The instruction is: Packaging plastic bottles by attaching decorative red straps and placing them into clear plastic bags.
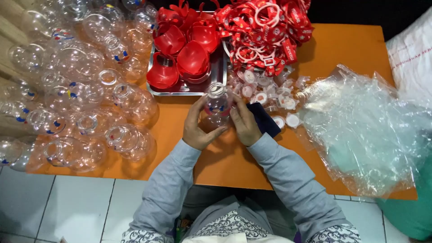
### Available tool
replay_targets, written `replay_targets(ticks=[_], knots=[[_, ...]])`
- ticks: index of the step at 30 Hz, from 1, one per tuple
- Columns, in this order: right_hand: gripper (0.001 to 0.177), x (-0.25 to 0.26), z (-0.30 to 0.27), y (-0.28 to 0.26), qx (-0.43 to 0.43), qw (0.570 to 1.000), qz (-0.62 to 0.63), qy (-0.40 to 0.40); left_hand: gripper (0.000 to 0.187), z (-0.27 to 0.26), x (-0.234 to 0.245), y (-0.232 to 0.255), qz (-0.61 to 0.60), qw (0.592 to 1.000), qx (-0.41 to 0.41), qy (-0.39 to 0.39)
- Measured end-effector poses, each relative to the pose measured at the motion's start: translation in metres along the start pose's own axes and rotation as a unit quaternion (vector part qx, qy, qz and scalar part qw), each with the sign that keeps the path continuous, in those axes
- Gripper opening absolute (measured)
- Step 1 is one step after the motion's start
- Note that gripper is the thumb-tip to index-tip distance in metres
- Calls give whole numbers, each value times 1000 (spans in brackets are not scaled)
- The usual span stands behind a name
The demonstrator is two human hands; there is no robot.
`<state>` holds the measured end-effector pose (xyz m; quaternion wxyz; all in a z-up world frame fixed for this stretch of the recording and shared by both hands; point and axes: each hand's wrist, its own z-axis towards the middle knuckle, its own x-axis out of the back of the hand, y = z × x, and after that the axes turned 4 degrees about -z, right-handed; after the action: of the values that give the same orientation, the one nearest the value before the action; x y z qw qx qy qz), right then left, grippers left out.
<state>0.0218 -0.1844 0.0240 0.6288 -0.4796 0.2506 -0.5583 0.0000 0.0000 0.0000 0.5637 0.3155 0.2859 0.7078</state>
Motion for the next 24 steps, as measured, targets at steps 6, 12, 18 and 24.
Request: replay_targets(ticks=[6,12,18,24], knots=[[41,-2,-1,12,32,996,-77,30,98,-7,-7,6,24,1000,-15,-13],[38,-2,-5,23,30,989,-142,42,100,-11,-7,-4,61,997,-24,-45],[37,-6,-10,38,53,981,-175,61,123,-18,-3,-13,76,996,-21,-39],[37,-6,-7,19,111,966,-211,97,111,-15,-9,-10,85,996,-7,-34]])
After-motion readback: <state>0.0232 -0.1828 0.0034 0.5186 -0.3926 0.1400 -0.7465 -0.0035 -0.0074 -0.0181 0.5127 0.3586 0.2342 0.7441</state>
